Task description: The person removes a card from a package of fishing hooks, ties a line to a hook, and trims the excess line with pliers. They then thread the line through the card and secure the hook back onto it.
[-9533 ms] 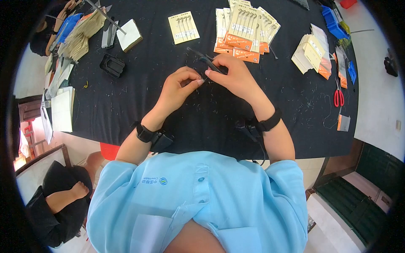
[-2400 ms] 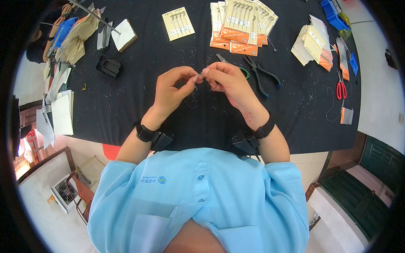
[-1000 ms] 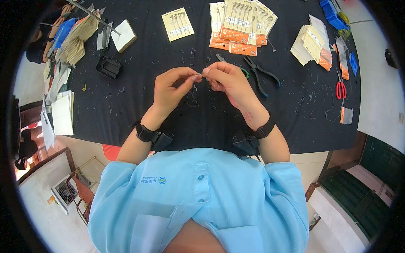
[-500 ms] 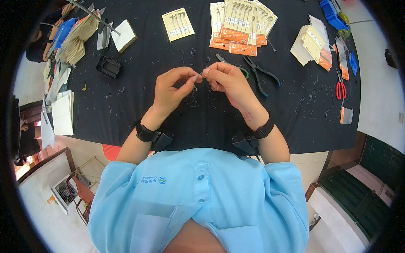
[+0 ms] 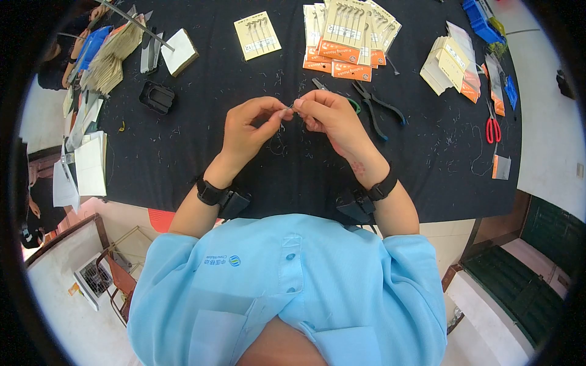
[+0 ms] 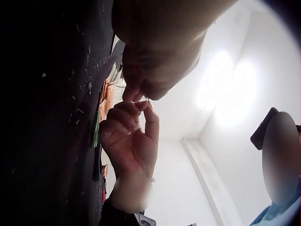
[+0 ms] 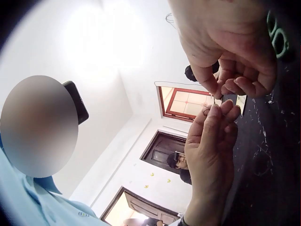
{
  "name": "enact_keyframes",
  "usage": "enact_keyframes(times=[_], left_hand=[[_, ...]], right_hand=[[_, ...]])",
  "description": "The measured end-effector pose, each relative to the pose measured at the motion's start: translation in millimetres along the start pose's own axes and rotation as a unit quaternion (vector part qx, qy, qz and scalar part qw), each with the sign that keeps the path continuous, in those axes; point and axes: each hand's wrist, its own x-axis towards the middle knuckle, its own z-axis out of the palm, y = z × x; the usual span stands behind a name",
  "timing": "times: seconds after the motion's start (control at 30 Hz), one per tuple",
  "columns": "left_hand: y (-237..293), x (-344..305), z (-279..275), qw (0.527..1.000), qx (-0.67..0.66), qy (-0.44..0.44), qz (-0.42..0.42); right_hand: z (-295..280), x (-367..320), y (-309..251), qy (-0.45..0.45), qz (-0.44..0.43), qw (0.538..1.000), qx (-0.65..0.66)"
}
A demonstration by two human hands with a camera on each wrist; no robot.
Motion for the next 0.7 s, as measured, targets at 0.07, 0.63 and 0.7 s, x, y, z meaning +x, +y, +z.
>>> enact_keyframes(times=[0.07, 0.63, 0.7], left_hand=[[-2.4, -0.6, 0.7, 1.0, -0.012, -0.008, -0.009], [-4.0, 3.4, -6.1, 0.899, -0.309, -0.001, -0.31], [-4.4, 3.6, -6.5, 0.895, -0.31, 0.001, -0.32]], right_hand=[[-0.4, 0.0, 0.1, 0.001, 0.003, 1.0, -0.001], [-1.1, -2.0, -1.0, 0.053, -0.122, 0.96, -0.245], [-0.9, -3.1, -3.2, 0.049, -0.118, 0.958, -0.256]])
